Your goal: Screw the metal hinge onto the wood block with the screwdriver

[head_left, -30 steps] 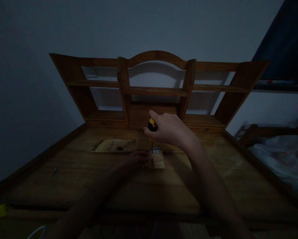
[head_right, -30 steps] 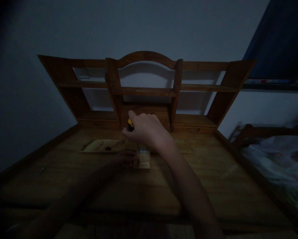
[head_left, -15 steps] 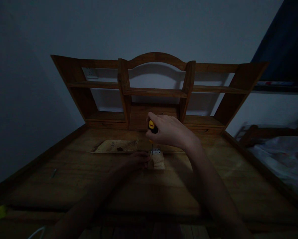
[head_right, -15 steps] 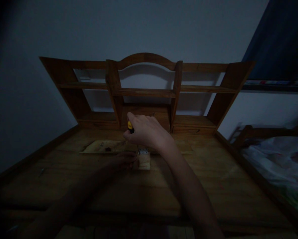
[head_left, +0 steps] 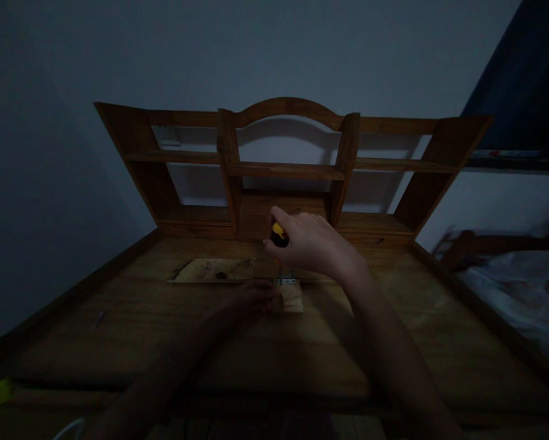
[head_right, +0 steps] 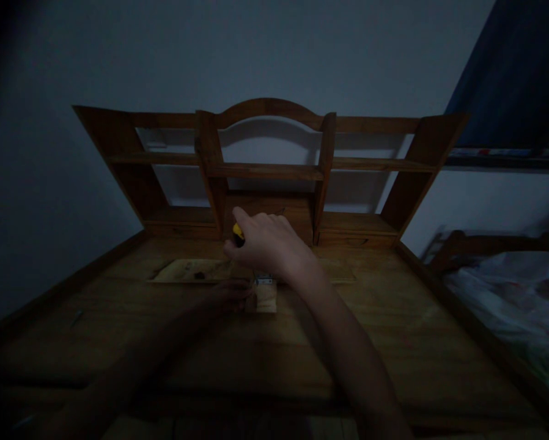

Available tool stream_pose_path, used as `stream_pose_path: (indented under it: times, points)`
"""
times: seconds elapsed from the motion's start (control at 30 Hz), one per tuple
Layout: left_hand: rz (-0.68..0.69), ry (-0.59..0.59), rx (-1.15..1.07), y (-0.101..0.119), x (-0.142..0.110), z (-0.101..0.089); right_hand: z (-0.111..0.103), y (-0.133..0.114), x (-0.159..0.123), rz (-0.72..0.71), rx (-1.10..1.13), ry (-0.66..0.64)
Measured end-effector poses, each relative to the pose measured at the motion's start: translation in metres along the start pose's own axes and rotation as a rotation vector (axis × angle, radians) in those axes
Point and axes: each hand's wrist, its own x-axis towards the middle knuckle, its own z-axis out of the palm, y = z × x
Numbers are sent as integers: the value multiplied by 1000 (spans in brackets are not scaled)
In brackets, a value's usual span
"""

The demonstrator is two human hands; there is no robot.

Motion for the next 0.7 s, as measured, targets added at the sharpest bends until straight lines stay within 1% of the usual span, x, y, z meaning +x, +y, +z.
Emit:
stream_pose_path:
  times: [0.13,0.2,0.3,0.37,0.43,0.5,0.6,0.7]
  points:
    - [-26,-23,21,2,-1,0,-1,-1,-1,-57,16,4]
    - [-33,-16,30,2,-1,0,0,-1,0,-20,-29,0]
    - [-25,-16,19,1,-1,0,1,2,-1,27,-53,30]
    - [-25,-23,17,1,0,0,1,4,-1,-13,-5,40]
    - [-26,-30,5,1,-1,0,0,6,-2,-57,41,23]
    - [-24,-35,-14,1,-1,0,0,7,-2,-47,32,5]
    - [-19,-45,-27,-1,-1,-2,0,6,-1,12,-19,5]
    - [-9,-47,-11,-4,1,-5,-1,5,-1,-24,9,22]
